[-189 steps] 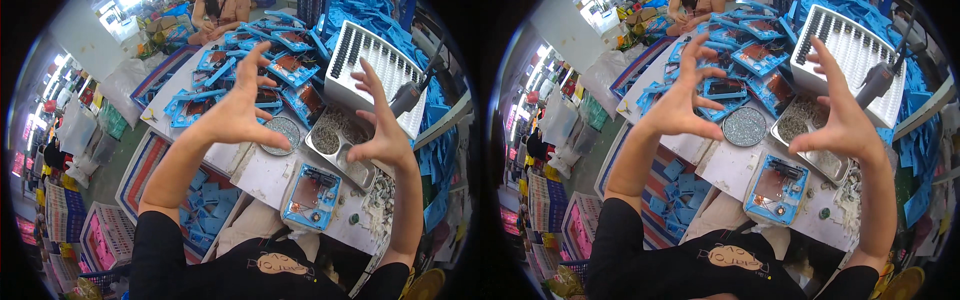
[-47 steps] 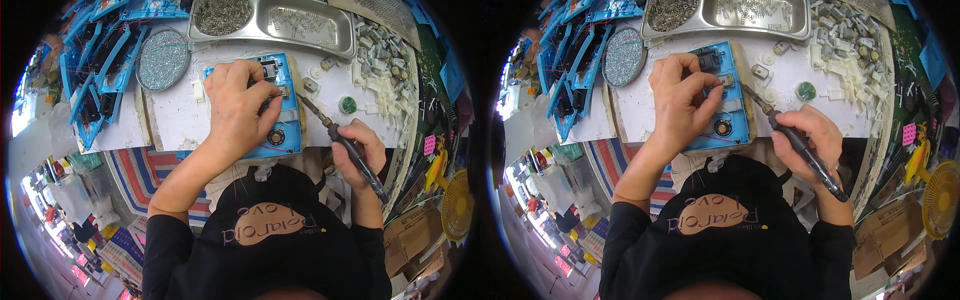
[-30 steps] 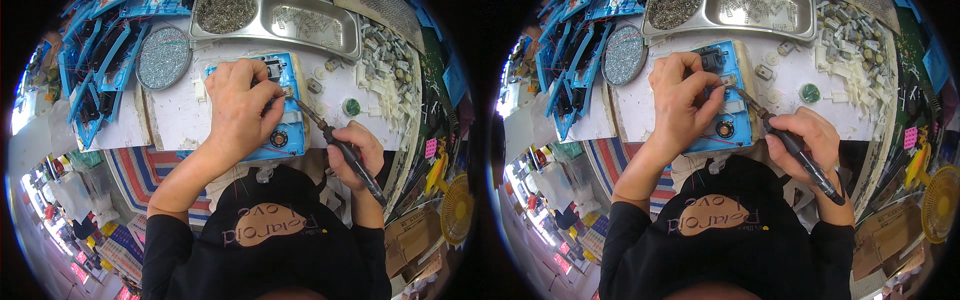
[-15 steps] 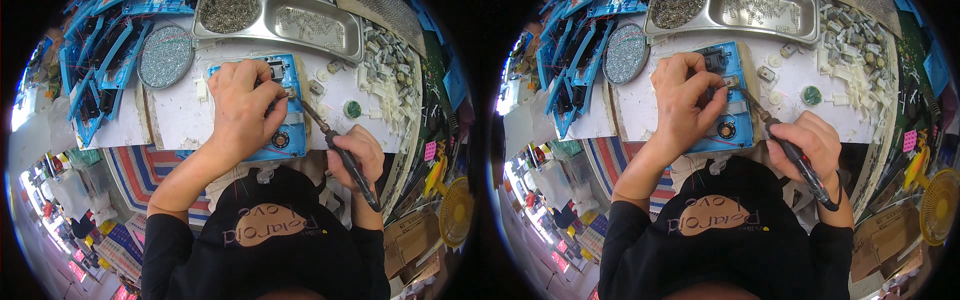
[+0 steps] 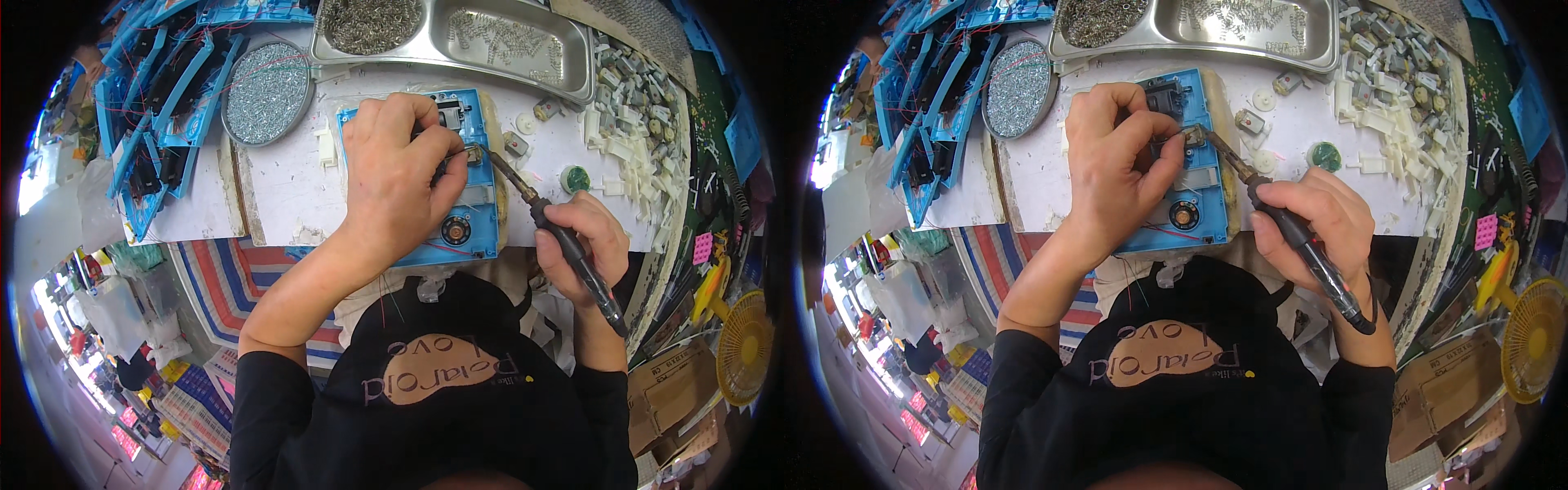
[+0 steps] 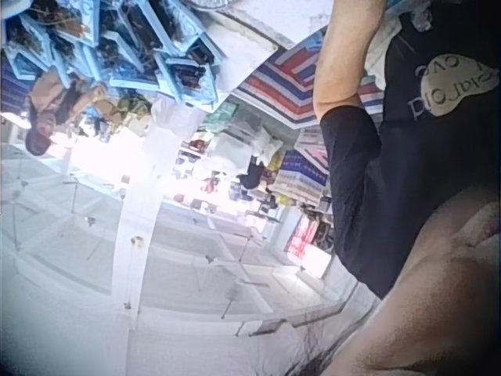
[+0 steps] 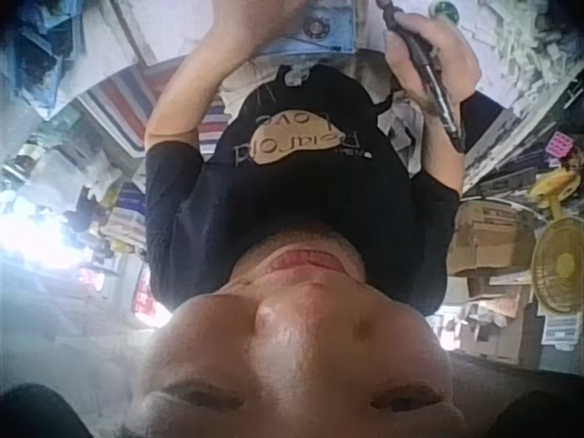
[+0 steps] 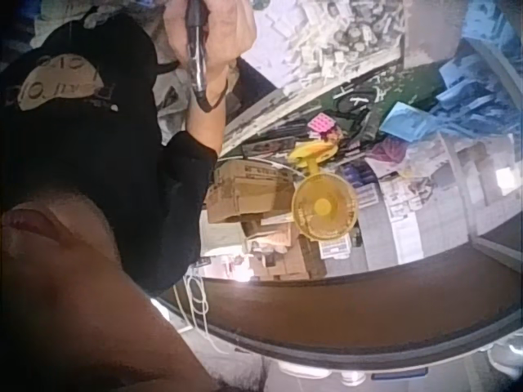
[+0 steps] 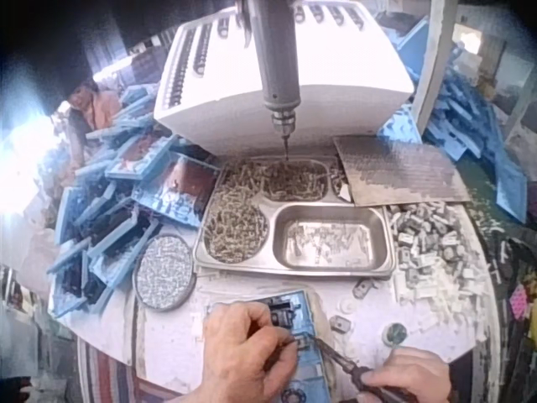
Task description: The recorder assembles a blue electronic device, soldering internal wires, fitting the plastic casing, and securing it with an electric screwdriver.
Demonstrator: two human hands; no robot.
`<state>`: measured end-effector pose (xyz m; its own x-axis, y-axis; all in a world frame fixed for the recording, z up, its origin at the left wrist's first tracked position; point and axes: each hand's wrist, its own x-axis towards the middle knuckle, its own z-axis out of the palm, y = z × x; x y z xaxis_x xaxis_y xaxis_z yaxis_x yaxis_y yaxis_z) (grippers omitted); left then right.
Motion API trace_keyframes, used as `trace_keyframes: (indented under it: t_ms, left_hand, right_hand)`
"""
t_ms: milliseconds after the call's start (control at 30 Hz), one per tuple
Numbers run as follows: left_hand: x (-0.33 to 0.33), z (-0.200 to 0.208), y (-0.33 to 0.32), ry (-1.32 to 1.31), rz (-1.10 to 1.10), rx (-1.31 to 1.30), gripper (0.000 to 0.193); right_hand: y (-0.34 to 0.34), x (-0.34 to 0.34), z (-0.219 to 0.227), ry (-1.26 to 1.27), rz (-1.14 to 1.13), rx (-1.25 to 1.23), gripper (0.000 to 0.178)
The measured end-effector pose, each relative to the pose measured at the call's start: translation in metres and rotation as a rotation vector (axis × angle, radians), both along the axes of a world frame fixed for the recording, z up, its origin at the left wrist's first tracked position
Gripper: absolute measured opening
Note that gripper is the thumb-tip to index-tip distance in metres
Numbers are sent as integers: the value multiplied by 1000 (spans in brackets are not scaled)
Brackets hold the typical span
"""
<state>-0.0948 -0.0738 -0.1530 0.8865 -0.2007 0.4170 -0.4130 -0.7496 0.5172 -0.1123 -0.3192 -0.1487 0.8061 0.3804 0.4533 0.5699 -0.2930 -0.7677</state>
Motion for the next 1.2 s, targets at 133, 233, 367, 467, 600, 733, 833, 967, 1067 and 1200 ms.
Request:
trace_keyframes:
  t_ms: [133,233,367,467,600,733,833,967,1067,1200]
  left_hand:
    - [0,1,0,7,4,10,15]
    - [0,0,-1,-3,4,16,16]
    - [0,2,-1,5,8,25,16]
    - [-1,0,0,27,7,18,15]
    - [-1,-2,0,24,5,15,14]
    - [1,1,0,-2,1,28,16]
    - [1,0,1,-4,-2,21,16]
    - [0,1,1,-5,2,32,16]
    - [0,0,1,-11,0,24,16]
    - [0,-1,2,-16,-6,16,17]
  right_hand:
    - [2,2,0,-20,13,13,33]
    - [2,3,-1,-22,34,-1,33]
    - [3,4,0,-32,37,-13,33]
    - [4,4,-1,-51,41,-23,34]
    - [6,7,-3,-101,49,-27,35]
    - [2,5,-1,-100,29,-33,35]
    - [1,6,2,-83,14,-25,35]
    - [4,9,2,-97,36,-15,36]
    - [6,10,1,-102,51,-10,36]
    - [7,10,0,-86,52,-21,37]
